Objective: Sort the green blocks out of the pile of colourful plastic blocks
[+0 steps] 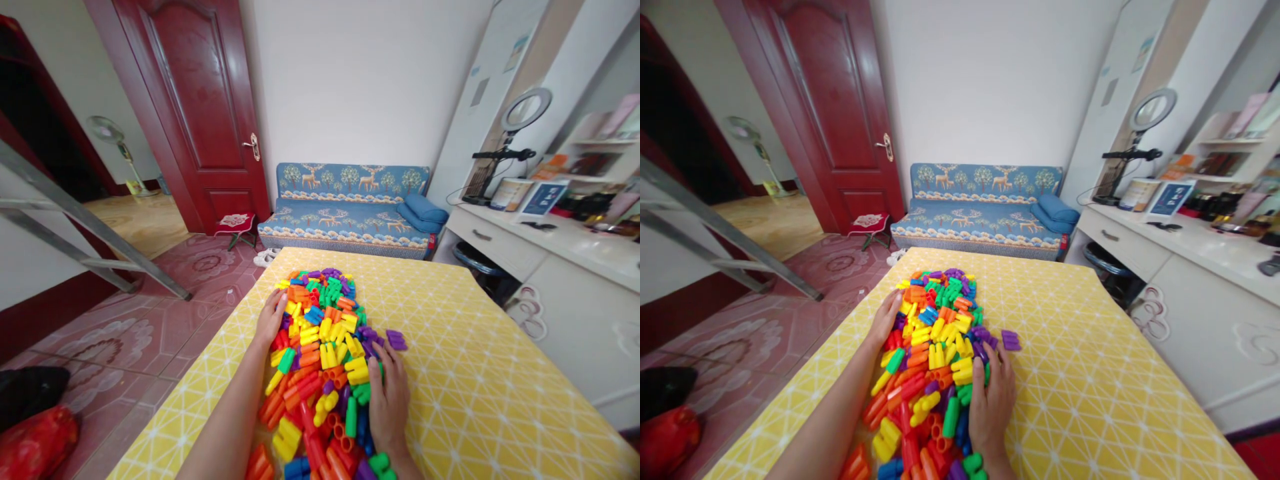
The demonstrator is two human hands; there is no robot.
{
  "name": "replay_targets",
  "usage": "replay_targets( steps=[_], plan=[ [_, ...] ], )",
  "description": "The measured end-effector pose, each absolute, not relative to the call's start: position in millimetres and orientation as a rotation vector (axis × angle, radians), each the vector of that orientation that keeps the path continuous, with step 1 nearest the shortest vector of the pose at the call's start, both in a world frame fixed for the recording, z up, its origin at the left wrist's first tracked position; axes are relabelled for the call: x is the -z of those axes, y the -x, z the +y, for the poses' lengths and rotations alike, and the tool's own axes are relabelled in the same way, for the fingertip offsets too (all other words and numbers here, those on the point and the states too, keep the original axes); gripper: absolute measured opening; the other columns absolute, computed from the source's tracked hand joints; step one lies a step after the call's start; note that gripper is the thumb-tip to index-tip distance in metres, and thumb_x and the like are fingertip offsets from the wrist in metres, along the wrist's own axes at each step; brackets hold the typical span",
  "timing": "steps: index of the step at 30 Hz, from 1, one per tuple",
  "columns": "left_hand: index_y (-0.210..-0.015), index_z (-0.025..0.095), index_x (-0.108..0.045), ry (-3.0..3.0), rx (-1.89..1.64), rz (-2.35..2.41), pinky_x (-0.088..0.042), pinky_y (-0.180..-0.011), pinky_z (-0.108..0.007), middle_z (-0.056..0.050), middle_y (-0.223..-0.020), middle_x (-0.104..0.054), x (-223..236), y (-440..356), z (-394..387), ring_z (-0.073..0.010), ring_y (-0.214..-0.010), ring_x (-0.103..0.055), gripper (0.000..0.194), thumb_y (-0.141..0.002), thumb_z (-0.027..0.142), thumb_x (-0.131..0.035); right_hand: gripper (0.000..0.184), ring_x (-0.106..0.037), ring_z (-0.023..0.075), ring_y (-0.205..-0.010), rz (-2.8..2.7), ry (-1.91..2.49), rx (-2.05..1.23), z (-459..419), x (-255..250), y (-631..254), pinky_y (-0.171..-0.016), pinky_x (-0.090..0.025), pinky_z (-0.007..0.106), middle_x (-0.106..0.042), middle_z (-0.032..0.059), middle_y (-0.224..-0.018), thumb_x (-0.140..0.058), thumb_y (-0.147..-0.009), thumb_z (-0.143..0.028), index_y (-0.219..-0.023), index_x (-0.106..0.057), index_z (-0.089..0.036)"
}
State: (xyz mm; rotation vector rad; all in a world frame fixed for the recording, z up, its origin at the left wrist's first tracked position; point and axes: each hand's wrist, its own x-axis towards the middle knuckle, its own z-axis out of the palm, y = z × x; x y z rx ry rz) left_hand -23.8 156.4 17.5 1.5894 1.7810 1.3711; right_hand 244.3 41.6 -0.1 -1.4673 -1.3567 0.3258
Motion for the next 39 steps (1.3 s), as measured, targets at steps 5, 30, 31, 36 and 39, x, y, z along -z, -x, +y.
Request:
replay_targets(
  steps=[5, 30, 31, 36, 39],
  plan=[
    [-0.126, 0.016, -0.061, -1.586, -1.478, 1.437, -0.028, -0.114, -0.041, -0.01, -0.136, -0.056, -35, 12, 137, -0.0236, -0.132, -0.045, 0.055, -0.093, 0.053, -0.036, 0.047, -0.041, 0.029, -0.128, -1.335, 1.451, -0.352, 42, 0, -244, -0.106, -0.029, 0.05, -0.049, 0.0128, -0.137, -0.038, -0.092, -0.052, -0.119, -0.059, -0.019],
    [-0.128, 0.021, -0.057, -1.785, -1.304, 1.729, -0.018, -0.117, -0.042, -0.008, -0.145, -0.046, -82, 20, 215, -0.0266, -0.139, -0.032, 0.057, -0.086, 0.058, -0.047, 0.05, -0.037, 0.0282, -0.133, -1.324, 1.471, -0.402, 42, -2, -241, -0.11, -0.028, 0.05, -0.045, 0.012, -0.143, -0.039, -0.093, -0.05, -0.128, -0.053, -0.018],
    [-0.129, 0.018, -0.056, -1.723, -1.289, 1.757, -0.017, -0.117, -0.043, -0.011, -0.145, -0.046, -74, 31, 229, -0.0282, -0.14, -0.031, 0.061, -0.086, 0.059, -0.047, 0.049, -0.037, 0.0284, -0.133, -1.316, 1.474, -0.407, 42, -1, -241, -0.11, -0.028, 0.05, -0.045, 0.012, -0.142, -0.039, -0.092, -0.05, -0.127, -0.053, -0.018],
    [-0.128, 0.015, -0.057, -1.573, -1.179, 1.677, -0.024, -0.114, -0.044, -0.014, -0.143, -0.048, -36, 46, 270, -0.0299, -0.137, -0.037, 0.074, -0.083, 0.07, -0.038, 0.049, -0.039, 0.0296, -0.131, -1.296, 1.471, -0.425, 42, 1, -242, -0.108, -0.029, 0.051, -0.045, 0.0122, -0.142, -0.041, -0.092, -0.05, -0.127, -0.053, -0.019],
    [-0.122, 0.015, -0.063, -1.611, -1.12, 1.534, -0.029, -0.112, -0.042, -0.013, -0.138, -0.054, -28, 33, 278, -0.0294, -0.132, -0.045, 0.075, -0.078, 0.073, -0.045, 0.049, -0.04, 0.0301, -0.13, -1.294, 1.466, -0.432, 43, 2, -242, -0.107, -0.03, 0.052, -0.045, 0.0127, -0.142, -0.041, -0.092, -0.05, -0.128, -0.052, -0.019]
  ],
)
